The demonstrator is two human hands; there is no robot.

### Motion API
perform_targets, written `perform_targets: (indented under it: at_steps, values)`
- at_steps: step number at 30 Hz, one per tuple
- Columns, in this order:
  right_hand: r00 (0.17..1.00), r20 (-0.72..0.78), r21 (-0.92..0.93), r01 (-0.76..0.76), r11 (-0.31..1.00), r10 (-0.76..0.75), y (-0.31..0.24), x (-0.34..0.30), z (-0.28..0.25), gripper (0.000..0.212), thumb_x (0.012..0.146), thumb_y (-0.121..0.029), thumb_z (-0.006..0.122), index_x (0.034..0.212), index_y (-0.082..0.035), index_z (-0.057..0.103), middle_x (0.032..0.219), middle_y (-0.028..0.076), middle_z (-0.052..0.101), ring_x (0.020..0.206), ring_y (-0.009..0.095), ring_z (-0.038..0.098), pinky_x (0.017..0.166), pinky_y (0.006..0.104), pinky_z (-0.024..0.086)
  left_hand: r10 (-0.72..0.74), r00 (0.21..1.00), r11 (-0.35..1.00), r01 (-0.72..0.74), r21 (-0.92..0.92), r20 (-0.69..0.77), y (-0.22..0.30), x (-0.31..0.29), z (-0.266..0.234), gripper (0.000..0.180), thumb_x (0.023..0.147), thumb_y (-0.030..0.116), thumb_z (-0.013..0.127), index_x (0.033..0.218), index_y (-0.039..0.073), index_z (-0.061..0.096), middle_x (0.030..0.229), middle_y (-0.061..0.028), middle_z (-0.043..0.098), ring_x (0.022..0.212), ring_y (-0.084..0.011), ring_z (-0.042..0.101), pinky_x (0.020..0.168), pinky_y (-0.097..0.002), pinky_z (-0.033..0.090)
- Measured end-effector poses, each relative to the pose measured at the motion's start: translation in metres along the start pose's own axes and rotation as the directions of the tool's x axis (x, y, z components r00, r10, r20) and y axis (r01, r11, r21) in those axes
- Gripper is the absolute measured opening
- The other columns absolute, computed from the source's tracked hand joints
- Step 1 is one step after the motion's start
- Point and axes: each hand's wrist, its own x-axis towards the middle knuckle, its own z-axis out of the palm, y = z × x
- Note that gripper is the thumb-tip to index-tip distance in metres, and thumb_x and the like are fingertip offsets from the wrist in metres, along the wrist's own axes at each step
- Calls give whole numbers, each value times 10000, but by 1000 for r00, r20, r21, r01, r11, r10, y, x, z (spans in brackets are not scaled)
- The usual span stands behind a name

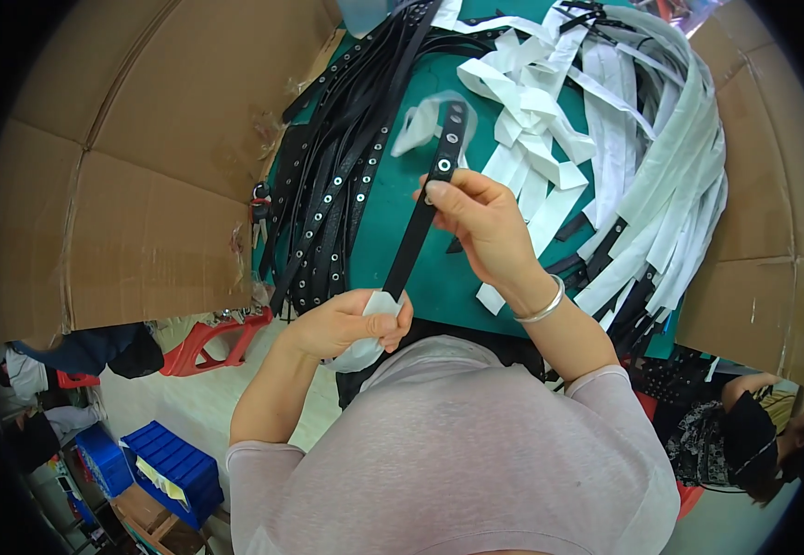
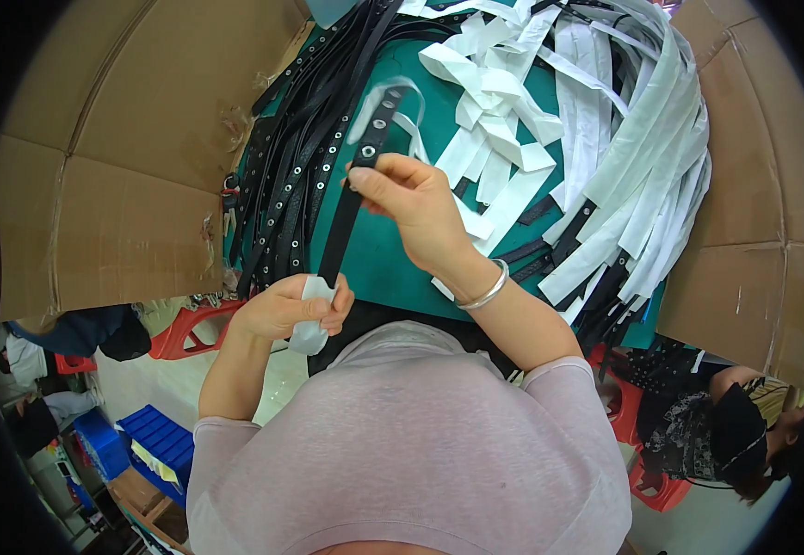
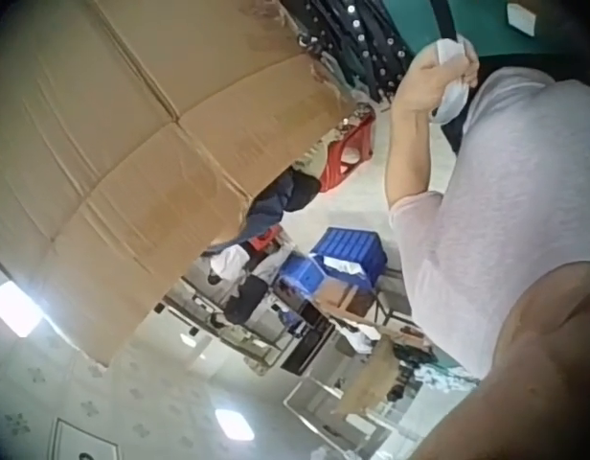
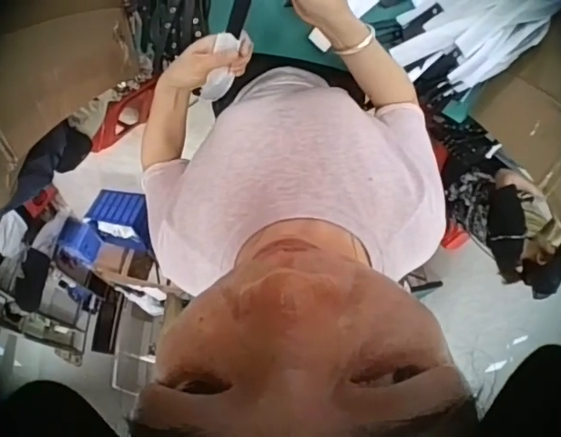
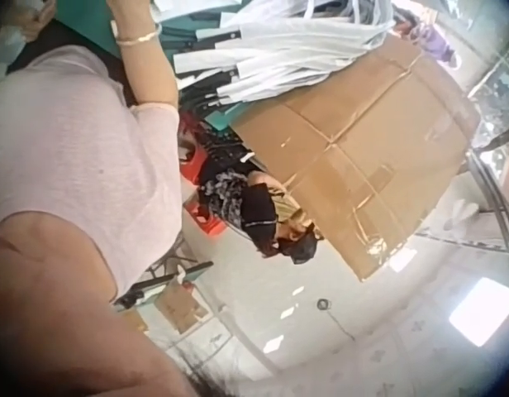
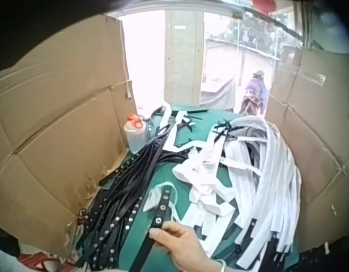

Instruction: Wrapping black leather belts with white protective strips in a factory environment.

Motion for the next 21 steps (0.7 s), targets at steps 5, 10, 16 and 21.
perform_targets:
  at_steps: [5,10,16,21]
  values:
    - [982,83,-230,187,955,-172,-17,-19,21,109,862,-100,623,908,-4,602,806,68,663,634,85,597,571,199,478,38,999,991,-39,124,4,28,0,13,277,882,264,606,998,35,499,767,-6,452,694,-111,443,649,-241,390]
    - [934,37,-322,349,880,-356,-45,-21,25,114,859,-79,617,921,8,578,817,98,671,657,84,608,557,195,483,81,996,992,-84,89,40,42,-1,19,528,838,259,649,1222,39,361,786,-22,461,672,-109,446,614,-238,389]
    - [970,126,-399,242,884,-209,-42,-26,16,151,896,-96,564,974,21,510,806,111,658,675,113,628,547,200,484,177,975,962,-143,234,-132,64,26,39,1015,678,207,801,1411,104,106,912,-54,483,689,-114,492,611,-227,408]
    - [907,85,-299,417,858,-412,-70,-32,6,128,948,-87,447,1021,-12,372,872,191,645,724,210,669,596,261,565,138,990,939,-119,322,-35,64,38,27,664,771,229,723,1312,96,362,990,-68,542,791,-144,534,677,-256,435]
